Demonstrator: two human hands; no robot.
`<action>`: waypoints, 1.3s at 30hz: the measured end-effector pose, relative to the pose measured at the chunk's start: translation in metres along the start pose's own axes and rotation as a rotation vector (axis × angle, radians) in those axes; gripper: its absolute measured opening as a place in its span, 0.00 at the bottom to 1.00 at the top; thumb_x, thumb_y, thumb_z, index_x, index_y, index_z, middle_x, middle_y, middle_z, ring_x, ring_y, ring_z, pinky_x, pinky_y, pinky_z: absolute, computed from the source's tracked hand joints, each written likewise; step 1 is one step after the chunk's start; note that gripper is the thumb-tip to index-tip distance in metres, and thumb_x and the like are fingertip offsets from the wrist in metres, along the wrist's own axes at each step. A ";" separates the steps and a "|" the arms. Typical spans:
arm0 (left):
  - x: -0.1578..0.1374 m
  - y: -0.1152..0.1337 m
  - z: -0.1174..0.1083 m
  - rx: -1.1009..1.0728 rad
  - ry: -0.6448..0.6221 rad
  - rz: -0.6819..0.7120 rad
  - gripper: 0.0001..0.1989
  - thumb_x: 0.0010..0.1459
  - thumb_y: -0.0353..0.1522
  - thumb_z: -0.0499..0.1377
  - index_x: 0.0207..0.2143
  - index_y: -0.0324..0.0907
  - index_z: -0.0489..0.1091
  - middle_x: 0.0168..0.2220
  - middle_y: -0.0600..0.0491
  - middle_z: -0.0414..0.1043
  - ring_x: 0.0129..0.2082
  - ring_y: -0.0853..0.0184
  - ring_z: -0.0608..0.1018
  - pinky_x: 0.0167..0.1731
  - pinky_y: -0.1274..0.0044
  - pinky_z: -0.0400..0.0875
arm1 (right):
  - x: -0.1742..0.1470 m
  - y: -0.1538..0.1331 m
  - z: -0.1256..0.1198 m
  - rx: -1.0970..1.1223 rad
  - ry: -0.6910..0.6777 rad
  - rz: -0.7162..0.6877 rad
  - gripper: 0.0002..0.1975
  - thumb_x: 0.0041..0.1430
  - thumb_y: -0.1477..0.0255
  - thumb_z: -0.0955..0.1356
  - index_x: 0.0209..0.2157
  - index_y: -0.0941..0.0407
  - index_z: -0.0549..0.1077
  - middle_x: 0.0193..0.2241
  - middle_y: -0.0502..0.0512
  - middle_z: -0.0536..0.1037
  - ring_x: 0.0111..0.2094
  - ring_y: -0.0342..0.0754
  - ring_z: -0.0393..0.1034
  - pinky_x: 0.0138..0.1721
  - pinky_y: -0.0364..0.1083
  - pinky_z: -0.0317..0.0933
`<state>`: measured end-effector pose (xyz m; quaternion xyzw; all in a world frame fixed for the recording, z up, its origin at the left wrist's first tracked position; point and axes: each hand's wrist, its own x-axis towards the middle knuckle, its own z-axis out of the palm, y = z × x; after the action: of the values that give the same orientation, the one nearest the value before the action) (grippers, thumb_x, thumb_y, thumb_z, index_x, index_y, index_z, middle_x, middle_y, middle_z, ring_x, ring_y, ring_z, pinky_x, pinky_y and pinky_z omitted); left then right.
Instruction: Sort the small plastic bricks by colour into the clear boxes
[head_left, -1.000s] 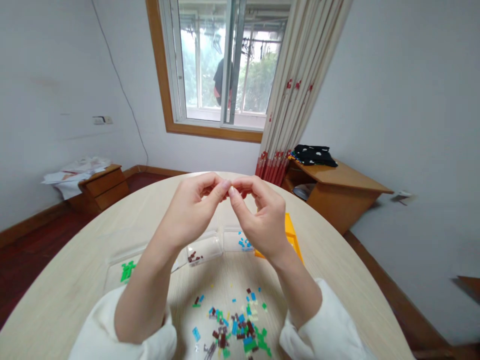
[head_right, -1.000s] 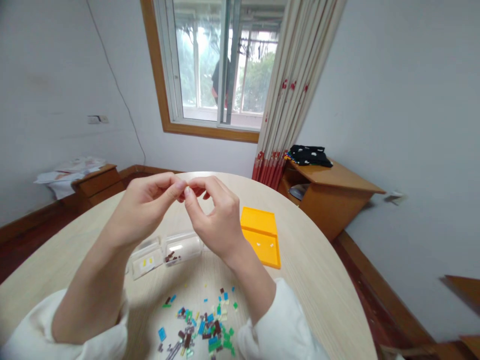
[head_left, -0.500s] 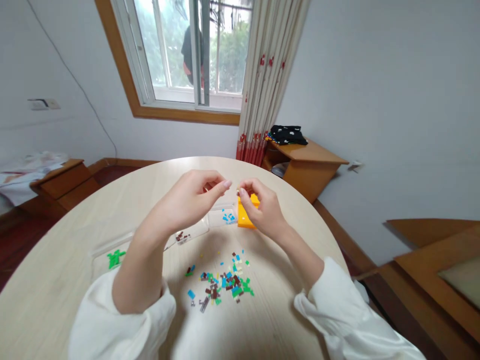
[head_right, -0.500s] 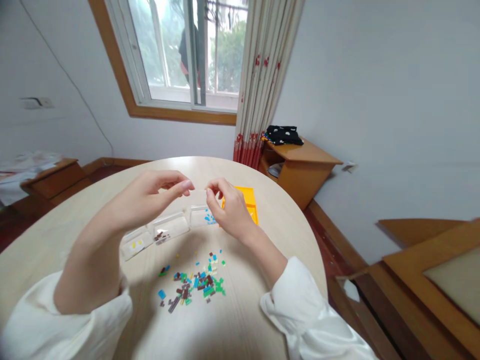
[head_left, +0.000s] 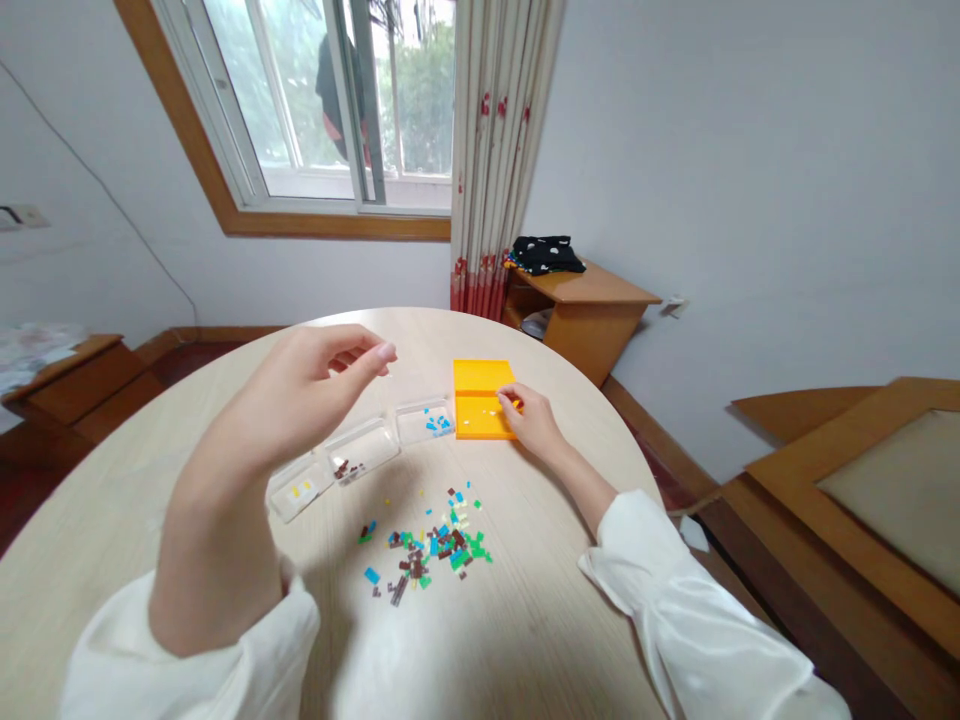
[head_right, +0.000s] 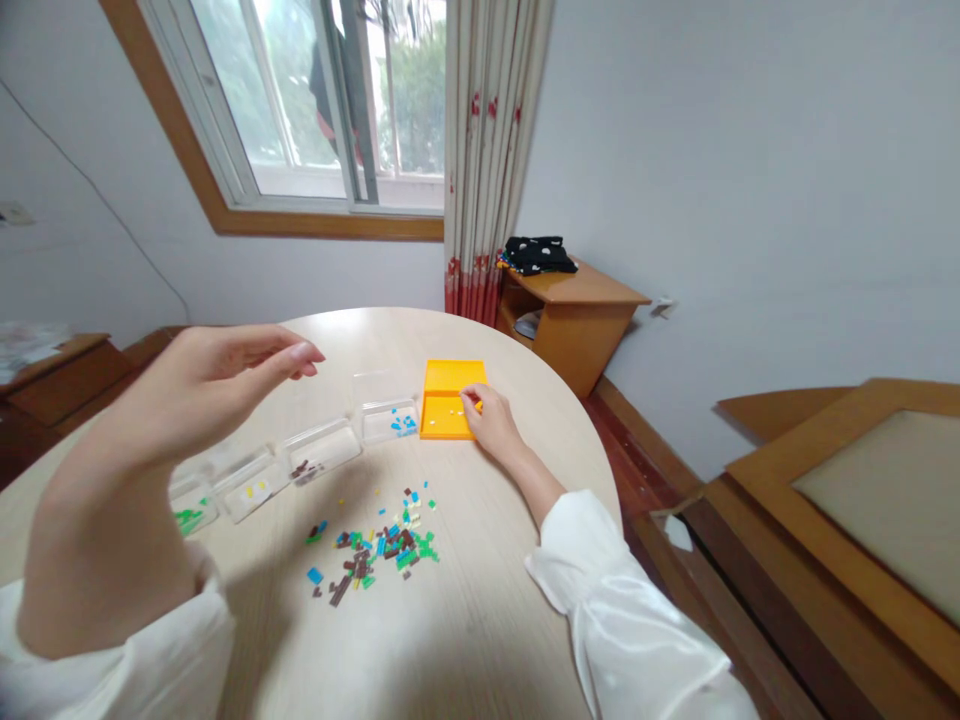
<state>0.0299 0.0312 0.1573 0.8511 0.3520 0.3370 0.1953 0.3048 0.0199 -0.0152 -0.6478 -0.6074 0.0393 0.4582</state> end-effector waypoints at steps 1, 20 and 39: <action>-0.001 0.001 0.000 0.007 0.015 0.002 0.17 0.55 0.43 0.54 0.27 0.39 0.74 0.27 0.49 0.76 0.27 0.65 0.75 0.28 0.77 0.68 | -0.001 0.002 -0.001 0.008 0.012 0.008 0.09 0.56 0.71 0.62 0.29 0.58 0.72 0.30 0.58 0.78 0.31 0.46 0.69 0.35 0.45 0.61; -0.050 -0.019 0.046 0.322 -0.056 -0.210 0.15 0.56 0.37 0.50 0.20 0.41 0.65 0.19 0.51 0.69 0.21 0.67 0.69 0.24 0.77 0.58 | -0.017 -0.011 0.010 0.164 -0.117 -0.074 0.10 0.55 0.72 0.64 0.34 0.59 0.76 0.34 0.59 0.79 0.35 0.48 0.72 0.39 0.48 0.64; -0.120 -0.087 0.096 0.172 0.052 -0.325 0.10 0.60 0.33 0.49 0.32 0.40 0.69 0.32 0.50 0.68 0.34 0.64 0.71 0.36 0.73 0.65 | -0.052 -0.056 0.046 0.249 -0.504 -0.548 0.09 0.60 0.76 0.63 0.33 0.59 0.75 0.28 0.57 0.76 0.33 0.48 0.69 0.37 0.47 0.64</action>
<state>-0.0054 -0.0068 -0.0118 0.7876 0.5173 0.2915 0.1643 0.2209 -0.0062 -0.0319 -0.3711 -0.8419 0.1468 0.3632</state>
